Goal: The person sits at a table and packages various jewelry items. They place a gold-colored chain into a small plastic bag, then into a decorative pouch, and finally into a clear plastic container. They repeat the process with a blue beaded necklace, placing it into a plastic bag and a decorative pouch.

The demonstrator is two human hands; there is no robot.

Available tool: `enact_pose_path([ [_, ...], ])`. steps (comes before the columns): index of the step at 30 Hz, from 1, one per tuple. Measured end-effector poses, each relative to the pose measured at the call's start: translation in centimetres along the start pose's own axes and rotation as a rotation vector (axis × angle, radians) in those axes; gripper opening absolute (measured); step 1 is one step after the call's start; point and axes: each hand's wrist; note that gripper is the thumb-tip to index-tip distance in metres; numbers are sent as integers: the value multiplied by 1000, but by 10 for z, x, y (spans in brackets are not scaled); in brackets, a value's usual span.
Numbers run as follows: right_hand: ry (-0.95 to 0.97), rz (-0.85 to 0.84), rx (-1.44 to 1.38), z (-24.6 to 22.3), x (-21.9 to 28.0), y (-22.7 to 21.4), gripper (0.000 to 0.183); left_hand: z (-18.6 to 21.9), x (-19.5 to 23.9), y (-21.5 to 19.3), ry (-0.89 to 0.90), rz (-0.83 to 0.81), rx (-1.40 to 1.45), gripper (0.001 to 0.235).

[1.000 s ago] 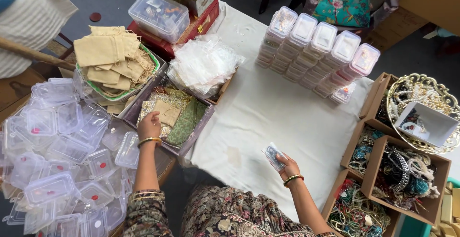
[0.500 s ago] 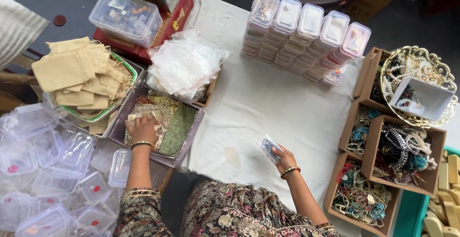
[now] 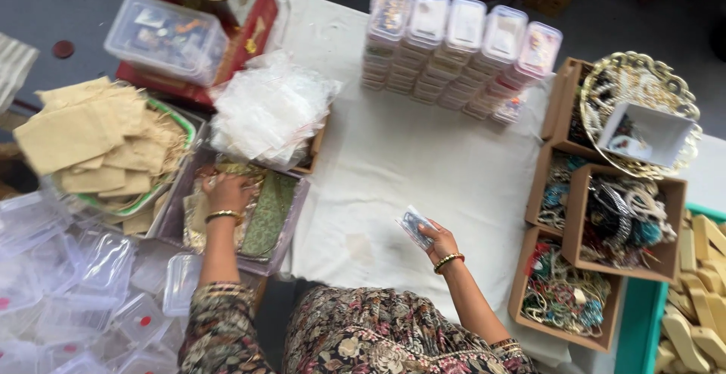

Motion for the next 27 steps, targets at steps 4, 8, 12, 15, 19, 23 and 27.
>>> enact_pose_path([
  [4,-41,16,-84,5,-2,-24,46,-22,6,-3,123,211,70,16],
  [8,-64,73,-226,-2,7,-43,40,51,44,-72,197,448,111,13],
  [12,-95,97,-328,-3,10,-67,39,197,86,-103,559,687,553,6],
  [15,-143,110,-340,-5,20,-83,44,298,96,-19,925,598,649,5],
  [19,-208,146,-395,-4,40,-109,49,337,111,81,1073,375,550,5],
  [23,-260,175,-420,7,53,-154,45,339,130,151,1125,24,102,60],
  [27,-248,206,-449,32,61,-180,40,372,146,116,938,-204,247,29],
])
Point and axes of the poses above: each hand's wrist, its own x-axis away from the middle knuckle, its own y-axis out of the palm, z = x × y, and after that the axes turned 5 degrees about -x, right-handed
